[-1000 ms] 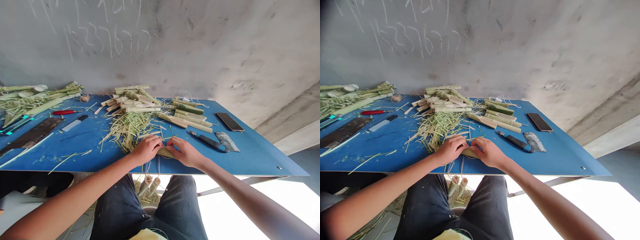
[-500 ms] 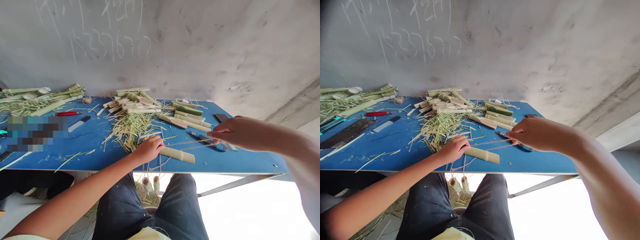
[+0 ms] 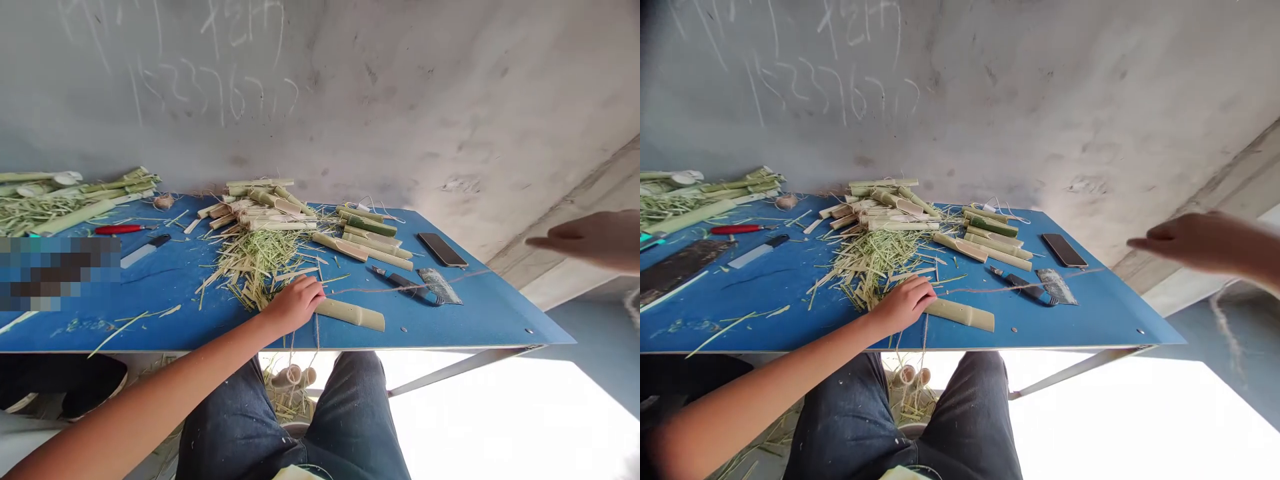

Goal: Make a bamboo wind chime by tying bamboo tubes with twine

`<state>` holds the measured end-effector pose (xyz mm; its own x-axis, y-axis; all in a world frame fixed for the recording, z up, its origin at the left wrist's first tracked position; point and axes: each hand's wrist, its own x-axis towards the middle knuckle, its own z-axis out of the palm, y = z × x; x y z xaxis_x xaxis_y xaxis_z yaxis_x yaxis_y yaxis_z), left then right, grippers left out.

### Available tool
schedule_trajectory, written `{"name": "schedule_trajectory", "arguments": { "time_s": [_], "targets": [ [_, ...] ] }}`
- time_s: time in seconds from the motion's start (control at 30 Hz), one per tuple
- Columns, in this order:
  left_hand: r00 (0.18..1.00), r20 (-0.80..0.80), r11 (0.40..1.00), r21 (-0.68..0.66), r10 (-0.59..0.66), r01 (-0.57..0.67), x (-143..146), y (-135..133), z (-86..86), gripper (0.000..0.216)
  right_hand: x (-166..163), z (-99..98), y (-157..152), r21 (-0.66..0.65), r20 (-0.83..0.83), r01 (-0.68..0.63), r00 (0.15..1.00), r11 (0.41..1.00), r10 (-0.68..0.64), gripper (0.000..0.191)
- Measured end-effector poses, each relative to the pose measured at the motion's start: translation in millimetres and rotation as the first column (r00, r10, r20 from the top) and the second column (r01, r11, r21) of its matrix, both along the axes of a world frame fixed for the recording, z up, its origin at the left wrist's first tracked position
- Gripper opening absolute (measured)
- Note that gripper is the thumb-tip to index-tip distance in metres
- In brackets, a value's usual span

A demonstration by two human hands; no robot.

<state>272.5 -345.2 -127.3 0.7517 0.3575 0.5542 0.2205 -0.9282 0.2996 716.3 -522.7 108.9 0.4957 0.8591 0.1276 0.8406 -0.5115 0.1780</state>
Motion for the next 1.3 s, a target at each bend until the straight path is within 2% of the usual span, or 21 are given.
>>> {"name": "schedule_trajectory", "arguments": {
  "time_s": [0.1,0.2,0.23,0.3,0.4,0.53,0.73,0.83,0.9,0.97,1.0,1.1,1.17,1.23,1.3],
  "targets": [
    [1.000,0.015,1.000,0.000,-0.008,0.008,0,-1,0.0,0.017,-26,-56.1,-11,-0.236,-0.161,0.048,0.983,0.970,-0.087,0.049],
    [1.000,0.019,1.000,-0.001,-0.010,0.010,0,-2,1.3,0.018,-61,-108.1,-5,-0.149,-0.196,-0.083,0.979,0.985,0.053,0.026],
    [1.000,0.018,1.000,-0.001,-0.007,0.007,0,-2,1.9,0.018,-74,-121.6,1,-0.116,-0.213,-0.143,0.970,0.983,0.116,0.026],
    [1.000,0.010,1.000,0.001,-0.004,0.004,0,-2,3.0,0.018,-99,-142.6,18,-0.058,-0.239,-0.252,0.943,0.966,0.232,0.041],
    [1.000,-0.003,1.000,0.006,-0.003,0.003,0,-2,4.3,0.018,-129,-162.5,45,0.006,-0.208,-0.332,0.922,0.943,0.326,0.056],
    [1.000,-0.009,1.000,0.003,-0.013,0.013,1,-1,4.8,0.017,-137,-179.1,65,0.052,-0.132,-0.340,0.930,0.939,0.344,0.053],
    [1.000,-0.012,1.000,-0.016,-0.026,0.026,1,2,2.3,0.017,-125,-190.5,63,0.129,-0.079,-0.263,0.958,0.956,0.274,0.040],
    [1.000,-0.010,0.999,-0.024,-0.026,0.026,1,3,1.5,0.017,-132,-187.6,43,0.225,-0.075,-0.177,0.977,0.958,0.198,0.049],
    [1.000,-0.007,0.999,-0.030,-0.026,0.026,1,3,1.4,0.017,-146,-185.4,21,0.358,-0.110,-0.126,0.978,0.925,0.176,0.056],
    [1.000,-0.004,0.999,-0.036,-0.027,0.026,1,3,1.4,0.016,-167,-186.2,-5,0.503,-0.230,-0.098,0.942,0.858,0.243,0.058],
    [1.000,-0.005,0.999,-0.038,-0.026,0.026,1,3,1.5,0.016,-179,-188.3,-16,0.530,-0.299,-0.088,0.911,0.843,0.283,0.057],
    [1.000,-0.011,0.999,-0.043,-0.022,0.022,1,2,1.9,0.016,-213,-199.2,-36,0.424,-0.492,-0.083,0.815,0.902,0.306,0.056],
    [1.000,-0.020,0.999,-0.043,-0.018,0.018,1,2,2.8,0.016,-227,-206.4,-38,0.349,-0.531,-0.091,0.800,0.933,0.277,0.049],
    [0.999,-0.032,0.999,-0.042,-0.013,0.011,1,2,4.4,0.015,-231,-209.0,-37,0.352,-0.533,-0.100,0.796,0.931,0.287,0.045],
    [0.999,-0.048,0.999,-0.039,-0.004,0.002,1,2,6.4,0.015,-226,-205.1,-36,0.422,-0.562,-0.089,0.756,0.902,0.337,0.048]
  ]
}}
